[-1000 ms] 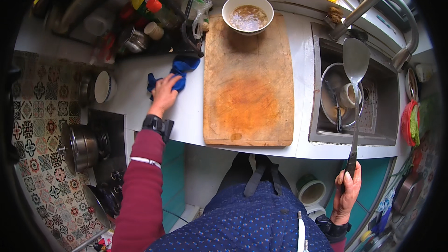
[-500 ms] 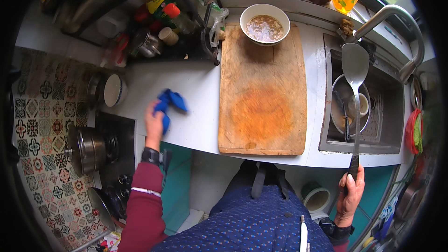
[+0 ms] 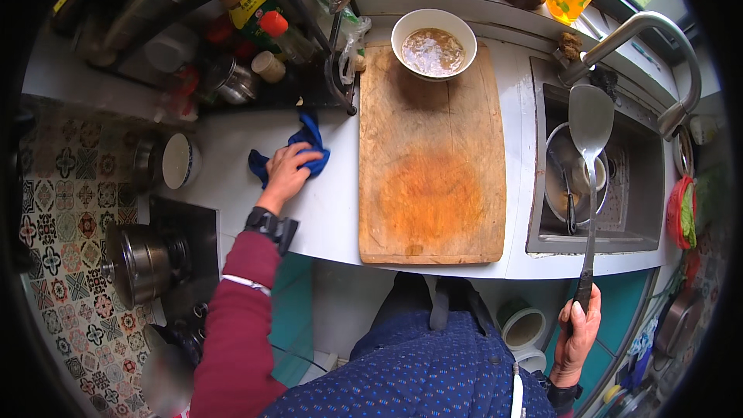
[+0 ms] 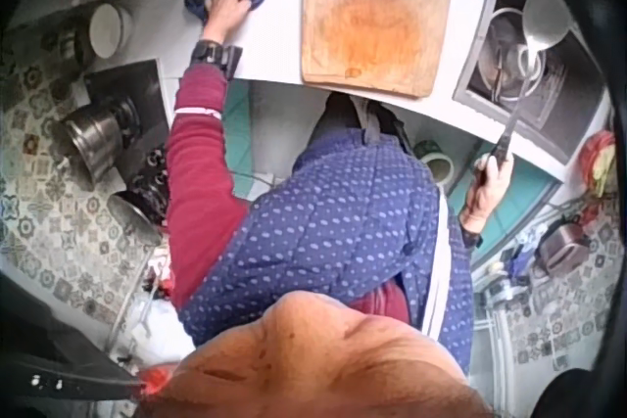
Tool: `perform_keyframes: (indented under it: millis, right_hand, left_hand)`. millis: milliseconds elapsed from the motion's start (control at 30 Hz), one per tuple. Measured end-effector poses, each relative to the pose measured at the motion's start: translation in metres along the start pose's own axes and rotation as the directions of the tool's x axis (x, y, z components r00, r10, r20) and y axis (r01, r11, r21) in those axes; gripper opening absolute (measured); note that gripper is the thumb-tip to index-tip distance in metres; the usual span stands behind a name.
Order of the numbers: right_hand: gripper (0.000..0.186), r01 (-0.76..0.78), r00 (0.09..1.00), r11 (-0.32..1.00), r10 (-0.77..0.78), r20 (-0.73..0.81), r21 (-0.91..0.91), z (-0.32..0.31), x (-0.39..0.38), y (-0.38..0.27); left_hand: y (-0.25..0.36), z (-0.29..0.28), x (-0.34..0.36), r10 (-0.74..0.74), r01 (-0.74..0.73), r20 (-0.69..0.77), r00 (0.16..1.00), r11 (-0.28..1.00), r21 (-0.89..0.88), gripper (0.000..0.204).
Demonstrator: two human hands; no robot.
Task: The person wipes the kitchen countertop, sink area, and stovetop with a blue cloth. They rinse the cloth under running water and continue wiping different sections of the counter and sink. The person also moves a bowl and uses a steel wool pad to scrub the sink.
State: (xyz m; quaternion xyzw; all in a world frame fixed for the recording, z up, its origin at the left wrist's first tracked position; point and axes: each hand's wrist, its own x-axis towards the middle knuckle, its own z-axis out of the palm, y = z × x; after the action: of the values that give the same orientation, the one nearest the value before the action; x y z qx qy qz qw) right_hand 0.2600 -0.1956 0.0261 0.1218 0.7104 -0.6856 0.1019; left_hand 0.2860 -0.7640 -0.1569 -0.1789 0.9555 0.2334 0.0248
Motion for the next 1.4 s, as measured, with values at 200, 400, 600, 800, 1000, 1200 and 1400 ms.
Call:
perform_keyframes:
  millis: [200,400,600,800,1000,1200,1400]
  right_hand:
    - [0.046,-0.011,0.994,1.0,0.012,0.104,-0.001,-0.018,0.018,0.007]
    - [0.043,-0.058,0.961,0.998,0.061,0.269,-0.018,-0.051,0.059,0.017]
    - [0.045,0.011,0.919,0.994,0.033,0.392,-0.109,-0.1,0.089,0.005]
    - [0.043,0.065,0.854,0.976,0.054,0.517,-0.21,-0.131,0.098,-0.005]
    - [0.045,0.078,0.868,0.957,0.073,0.491,-0.28,-0.137,0.087,-0.01]
    - [0.05,0.107,0.848,0.923,0.11,0.519,-0.37,-0.11,0.088,-0.01]
    - [0.045,0.156,0.768,0.901,0.146,0.624,-0.404,-0.041,0.11,0.003]
  left_hand:
    - [-0.063,-0.044,-0.08,-0.412,0.413,-0.02,0.911,0.911,0.017,0.051]
    - [0.032,0.048,-0.132,-0.422,0.435,-0.284,0.861,0.9,-0.017,0.036]
    - [0.148,0.103,-0.171,-0.679,0.631,-0.285,0.677,0.734,-0.249,0.034]
    - [0.17,0.115,-0.188,-0.718,0.631,-0.309,0.624,0.696,-0.344,0.033]
    - [0.156,0.065,-0.229,-0.503,0.091,0.31,0.807,-0.413,-0.906,0.056]
    - [0.165,0.036,-0.226,-0.411,-0.072,0.191,0.891,-0.544,-0.836,0.052]
    - [0.074,-0.042,-0.161,-0.432,-0.086,0.011,0.902,-0.204,-0.975,0.054]
